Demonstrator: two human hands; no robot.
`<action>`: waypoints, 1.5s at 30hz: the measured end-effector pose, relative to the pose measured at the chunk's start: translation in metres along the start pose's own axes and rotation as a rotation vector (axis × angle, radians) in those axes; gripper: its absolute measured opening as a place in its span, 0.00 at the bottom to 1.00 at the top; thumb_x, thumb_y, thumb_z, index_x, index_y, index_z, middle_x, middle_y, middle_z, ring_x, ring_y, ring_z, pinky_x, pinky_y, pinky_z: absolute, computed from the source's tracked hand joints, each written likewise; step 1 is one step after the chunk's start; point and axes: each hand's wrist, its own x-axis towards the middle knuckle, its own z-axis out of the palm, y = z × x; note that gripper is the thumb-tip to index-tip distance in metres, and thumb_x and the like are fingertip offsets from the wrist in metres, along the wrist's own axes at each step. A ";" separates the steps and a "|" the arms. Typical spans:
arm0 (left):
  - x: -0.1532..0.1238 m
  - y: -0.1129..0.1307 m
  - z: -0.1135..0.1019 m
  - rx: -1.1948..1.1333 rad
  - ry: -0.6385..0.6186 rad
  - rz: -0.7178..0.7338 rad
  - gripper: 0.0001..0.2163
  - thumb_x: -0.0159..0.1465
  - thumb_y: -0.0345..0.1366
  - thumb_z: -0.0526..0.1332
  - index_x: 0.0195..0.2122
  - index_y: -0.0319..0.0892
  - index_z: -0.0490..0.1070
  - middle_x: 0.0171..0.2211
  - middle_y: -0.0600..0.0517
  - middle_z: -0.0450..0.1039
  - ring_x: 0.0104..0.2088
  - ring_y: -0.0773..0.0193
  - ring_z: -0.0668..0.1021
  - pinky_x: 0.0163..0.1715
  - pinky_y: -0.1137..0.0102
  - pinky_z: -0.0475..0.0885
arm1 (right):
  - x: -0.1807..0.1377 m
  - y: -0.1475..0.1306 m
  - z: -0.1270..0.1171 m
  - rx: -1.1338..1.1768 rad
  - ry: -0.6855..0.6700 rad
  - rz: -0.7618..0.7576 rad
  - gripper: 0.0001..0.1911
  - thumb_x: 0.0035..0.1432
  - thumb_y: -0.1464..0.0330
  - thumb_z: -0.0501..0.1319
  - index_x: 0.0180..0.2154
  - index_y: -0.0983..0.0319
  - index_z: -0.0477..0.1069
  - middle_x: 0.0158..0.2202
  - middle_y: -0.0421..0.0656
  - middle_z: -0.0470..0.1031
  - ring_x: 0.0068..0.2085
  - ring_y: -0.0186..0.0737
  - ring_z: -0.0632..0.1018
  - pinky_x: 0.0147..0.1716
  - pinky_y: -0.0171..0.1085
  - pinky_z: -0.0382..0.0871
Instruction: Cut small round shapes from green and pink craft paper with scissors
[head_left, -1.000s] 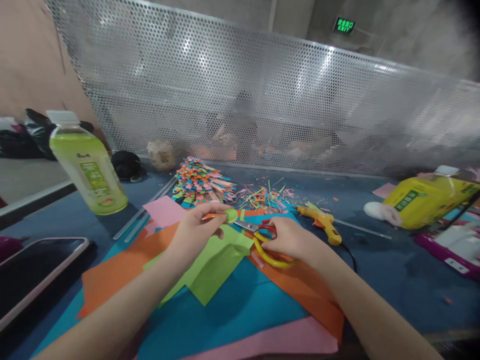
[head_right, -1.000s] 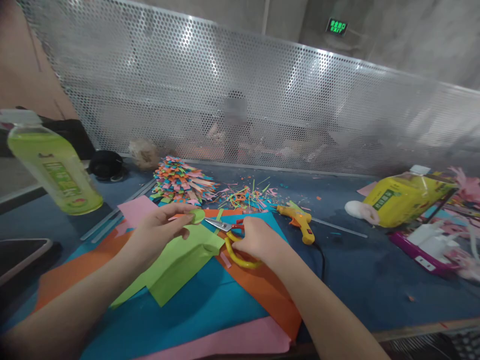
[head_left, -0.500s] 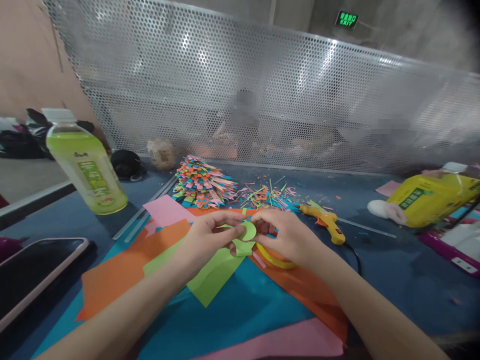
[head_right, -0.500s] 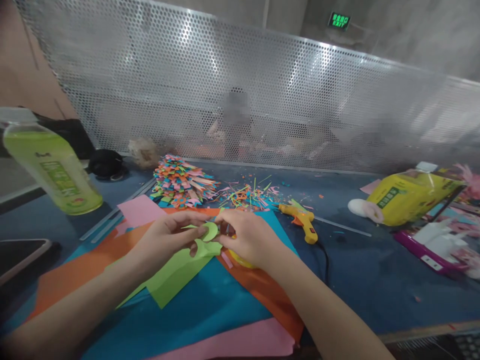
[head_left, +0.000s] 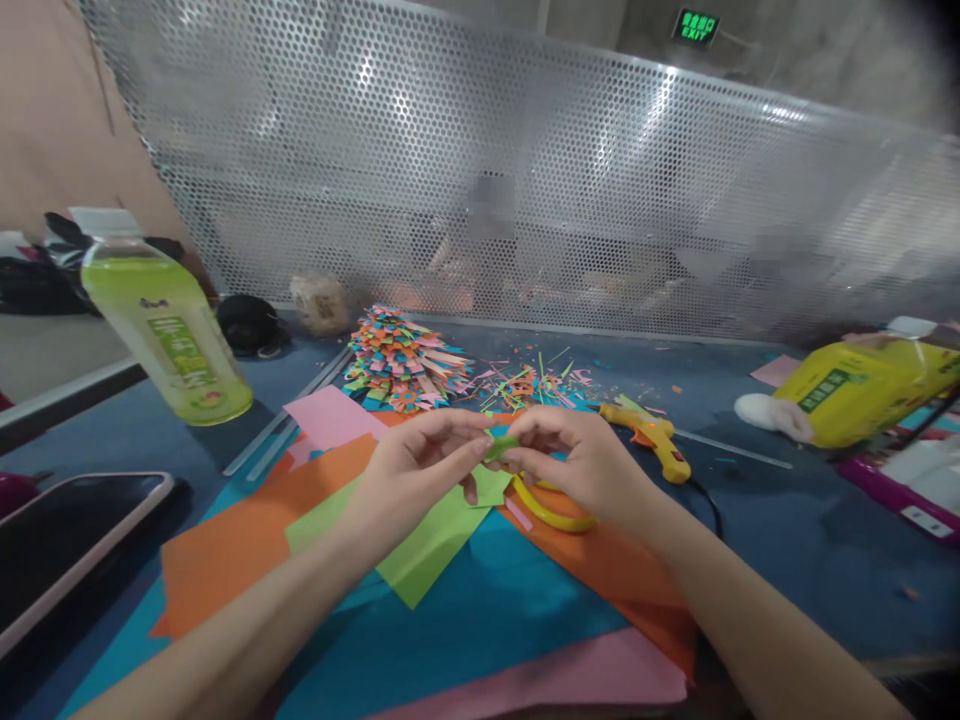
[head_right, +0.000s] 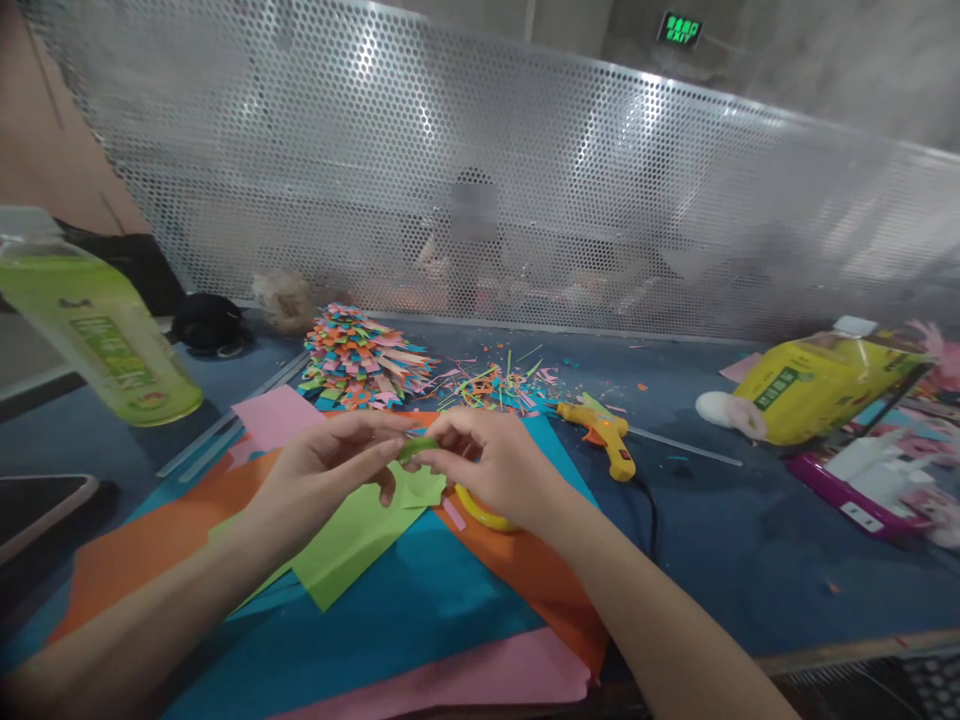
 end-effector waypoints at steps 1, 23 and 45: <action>-0.001 0.001 0.001 -0.018 -0.007 0.026 0.09 0.53 0.34 0.65 0.35 0.39 0.73 0.24 0.53 0.74 0.20 0.71 0.73 0.19 0.75 0.71 | 0.000 0.000 0.000 0.056 0.017 0.006 0.06 0.53 0.65 0.62 0.28 0.61 0.69 0.23 0.38 0.72 0.23 0.32 0.73 0.24 0.33 0.67; -0.013 0.014 0.014 -0.019 0.154 0.169 0.06 0.48 0.27 0.65 0.27 0.42 0.74 0.20 0.56 0.74 0.19 0.68 0.75 0.13 0.75 0.71 | -0.012 -0.019 0.006 0.311 0.082 0.025 0.04 0.51 0.72 0.61 0.26 0.61 0.67 0.18 0.35 0.70 0.17 0.28 0.71 0.15 0.30 0.67; -0.012 0.014 0.013 0.014 0.162 0.180 0.05 0.50 0.24 0.64 0.29 0.37 0.73 0.24 0.54 0.74 0.21 0.71 0.76 0.16 0.80 0.73 | -0.013 -0.013 0.003 0.278 0.103 0.028 0.05 0.52 0.71 0.61 0.26 0.60 0.65 0.17 0.34 0.69 0.18 0.30 0.72 0.19 0.30 0.68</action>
